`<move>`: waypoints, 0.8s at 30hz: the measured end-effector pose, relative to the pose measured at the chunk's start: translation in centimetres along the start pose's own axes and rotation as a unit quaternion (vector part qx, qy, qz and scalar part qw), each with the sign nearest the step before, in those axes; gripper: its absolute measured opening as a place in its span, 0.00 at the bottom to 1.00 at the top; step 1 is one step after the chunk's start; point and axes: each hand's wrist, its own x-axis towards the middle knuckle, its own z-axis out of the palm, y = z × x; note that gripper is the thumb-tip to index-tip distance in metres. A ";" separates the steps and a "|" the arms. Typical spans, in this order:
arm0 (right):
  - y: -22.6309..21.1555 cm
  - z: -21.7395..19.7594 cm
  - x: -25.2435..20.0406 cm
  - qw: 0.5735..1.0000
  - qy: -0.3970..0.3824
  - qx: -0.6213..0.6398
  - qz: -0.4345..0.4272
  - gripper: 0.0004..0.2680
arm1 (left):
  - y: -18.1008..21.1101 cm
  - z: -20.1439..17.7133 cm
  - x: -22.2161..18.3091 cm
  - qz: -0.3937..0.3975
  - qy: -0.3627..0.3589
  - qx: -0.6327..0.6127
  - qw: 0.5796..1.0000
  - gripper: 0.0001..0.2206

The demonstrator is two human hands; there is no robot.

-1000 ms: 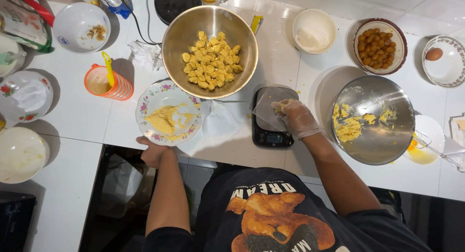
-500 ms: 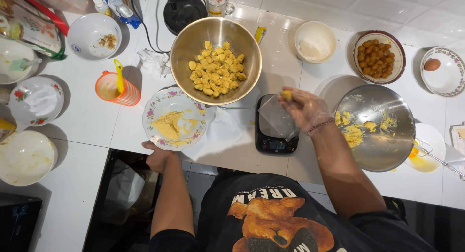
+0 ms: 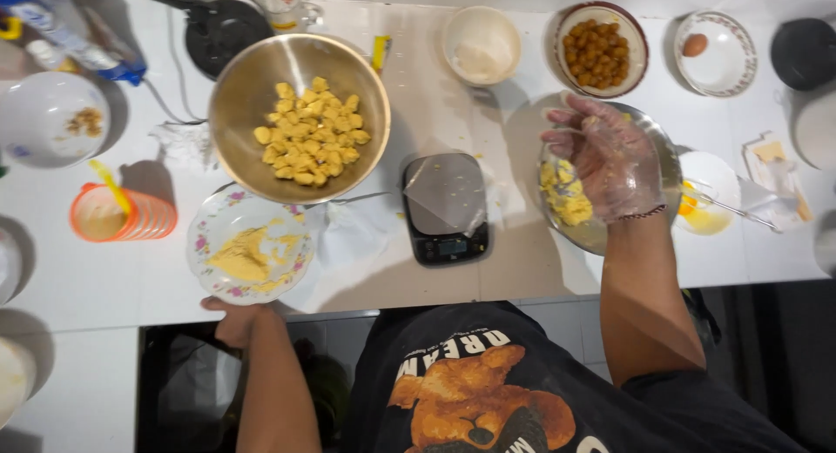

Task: The person is weighing individual portions of dough on a digital scale and placing them into a bowl.

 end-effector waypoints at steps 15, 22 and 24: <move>9.1 -12.1 2.6 0.553 0.033 -0.778 0.296 0.26 | 3.5 -1.7 -1.7 -0.120 -0.042 -0.075 0.989 0.37; 17.7 -20.5 4.2 0.484 0.096 -0.845 0.208 0.15 | 3.7 -1.7 -1.8 -0.140 -0.053 -0.097 0.984 0.35; 18.0 -21.2 4.4 0.400 0.070 -0.894 0.188 0.15 | 3.6 -1.6 -1.7 -0.134 -0.051 -0.095 0.985 0.35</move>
